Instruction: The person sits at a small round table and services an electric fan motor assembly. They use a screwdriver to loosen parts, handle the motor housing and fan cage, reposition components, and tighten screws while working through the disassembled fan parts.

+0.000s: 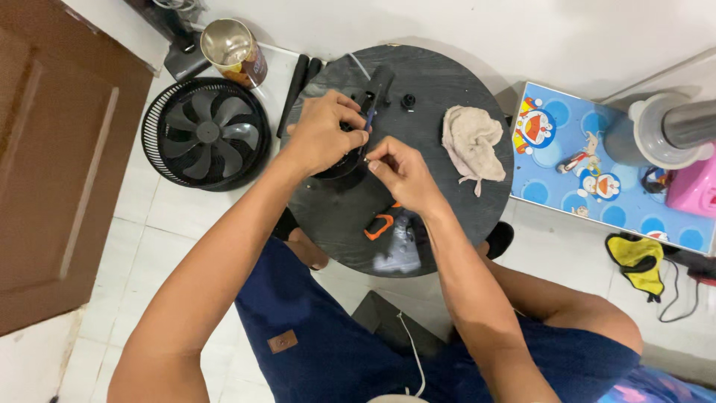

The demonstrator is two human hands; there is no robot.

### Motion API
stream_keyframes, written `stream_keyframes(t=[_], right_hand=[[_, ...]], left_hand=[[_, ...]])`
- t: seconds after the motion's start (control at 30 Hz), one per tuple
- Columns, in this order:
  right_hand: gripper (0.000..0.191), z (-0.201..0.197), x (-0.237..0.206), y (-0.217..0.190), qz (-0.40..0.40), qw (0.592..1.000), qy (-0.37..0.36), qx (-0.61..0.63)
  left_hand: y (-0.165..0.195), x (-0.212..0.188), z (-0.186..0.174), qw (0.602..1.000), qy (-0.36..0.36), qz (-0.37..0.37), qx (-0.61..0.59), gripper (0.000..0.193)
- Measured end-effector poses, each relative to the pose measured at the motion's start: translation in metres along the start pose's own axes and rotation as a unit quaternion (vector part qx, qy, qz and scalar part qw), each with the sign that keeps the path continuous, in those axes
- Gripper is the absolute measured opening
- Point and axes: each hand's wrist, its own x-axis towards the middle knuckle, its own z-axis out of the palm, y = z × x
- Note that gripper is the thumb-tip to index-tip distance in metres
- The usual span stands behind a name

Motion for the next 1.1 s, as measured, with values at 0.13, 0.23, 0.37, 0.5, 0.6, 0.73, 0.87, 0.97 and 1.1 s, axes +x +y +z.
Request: stream_keyframes(t=[0.13,0.23,0.37,0.5,0.6,0.73,0.87,0.97,1.1], right_hand=[[0.003,-0.008,-0.006,-0.023,0.043,0.993,0.02,-0.106],[0.006,-0.007,-0.01,-0.034,0.02,0.983,0.019,-0.181],[0.015,-0.012,-0.014,-0.044,-0.122,0.933,0.023,-0.339],[0.021,-0.022,-0.018,-0.053,-0.077,0.915,0.036,-0.394],[0.019,-0.032,-0.009,-0.062,-0.03,0.956,0.071,-0.284],[0.028,-0.035,0.01,-0.077,-0.054,0.991,0.082,-0.085],[0.021,-0.029,0.028,-0.095,-0.072,0.994,0.026,-0.074],[0.015,-0.03,0.031,-0.1,-0.082,0.994,0.038,-0.054],[0.013,-0.049,0.018,-0.093,-0.074,0.98,0.138,-0.12]], left_hand=[[0.011,0.001,0.011,1.0,0.0,-0.002,0.03,0.021],[0.011,0.0,0.014,0.999,0.004,0.005,0.041,0.02],[0.009,0.002,0.014,1.0,-0.003,0.002,0.014,0.019],[0.013,0.003,0.009,0.995,0.033,0.091,-0.039,0.018],[0.022,-0.005,0.002,0.977,0.149,0.152,-0.013,0.014],[0.033,-0.026,-0.011,0.983,0.135,0.121,0.029,0.013],[0.048,-0.033,-0.011,0.96,0.164,0.21,0.082,0.014],[0.054,-0.032,-0.014,0.955,0.179,0.212,0.102,0.036],[0.047,-0.06,-0.003,0.958,0.213,0.07,0.178,0.114]])
